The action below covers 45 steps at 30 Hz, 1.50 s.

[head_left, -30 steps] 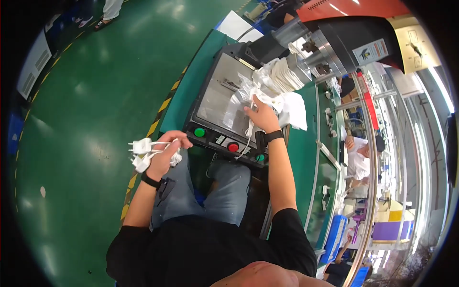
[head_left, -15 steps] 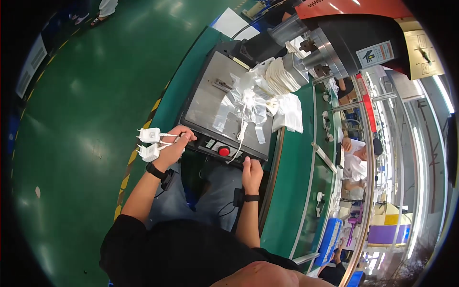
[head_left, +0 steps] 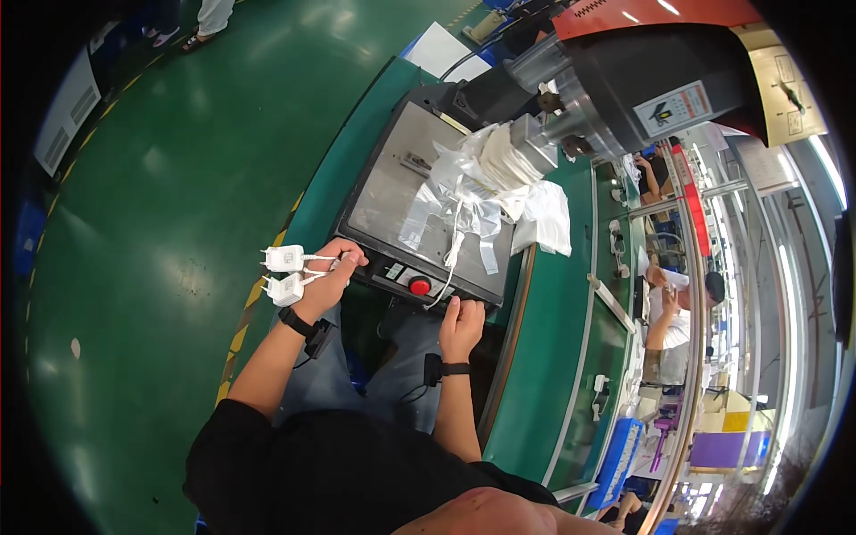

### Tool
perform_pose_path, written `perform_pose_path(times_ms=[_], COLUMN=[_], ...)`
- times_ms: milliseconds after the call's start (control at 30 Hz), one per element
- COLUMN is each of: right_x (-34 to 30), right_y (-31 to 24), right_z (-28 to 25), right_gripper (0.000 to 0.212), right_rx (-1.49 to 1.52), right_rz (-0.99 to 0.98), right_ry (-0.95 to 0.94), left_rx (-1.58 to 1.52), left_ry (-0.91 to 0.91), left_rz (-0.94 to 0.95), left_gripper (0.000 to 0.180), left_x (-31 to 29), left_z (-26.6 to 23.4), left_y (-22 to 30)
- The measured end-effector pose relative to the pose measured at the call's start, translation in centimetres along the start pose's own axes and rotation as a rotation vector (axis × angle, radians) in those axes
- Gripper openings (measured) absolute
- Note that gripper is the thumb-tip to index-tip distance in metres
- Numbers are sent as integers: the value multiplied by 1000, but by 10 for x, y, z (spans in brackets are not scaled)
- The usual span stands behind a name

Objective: The person picks up a power adapter from the conveyor belt, places it into a plastic bag on the machine, and presses the buttons to seal it. They then remove the sealed bag, place it back onto the conveyor belt, and repeat the process.

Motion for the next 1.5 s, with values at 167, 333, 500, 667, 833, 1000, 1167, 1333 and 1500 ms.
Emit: perform_pose_path(times_ms=[167,333,500,667,833,1000,1167,1333,1500], right_x=[-1,-5,-16,27,91,152,164,44,-42], right_y=[0,2,-14,-68,-80,-67,42,345,435], right_z=[-1,-5,-16,-57,-79,-181,-315,-427,-388], right_gripper=[27,25,25,31,28,13,27,23,47], right_rx=[6,108,274,431,414,455,52,-288,-705], right_rz=[7,15,158,62,-187,-238,-158,551,646], right_ry=[11,27,39,71,-22,68,331,534,464], left_rx=[20,70,34,53,-49,-104,-46,-111,-83], left_ry=[10,6,52,19,-70,-136,-239,-243,-179], left_rz=[-11,-17,14,30,25,-72,-203,-350,-444], left_gripper=[17,16,19,23,22,25,29,32,40], left_x=[3,1,-4,-5,-3,18,40,58,72], left_z=[2,2,-3,25,60,105,136,155,153], left_y=[0,3,5,33,71,72,50,33,20])
Point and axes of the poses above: each hand's wrist, its own x-axis towards the middle knuckle, its own z-axis out of the palm, y = z × x, the point moved 7 cm from there along x, towards the middle knuckle, and after that the axes turned 11 degrees about y, right-handed, at the moved point
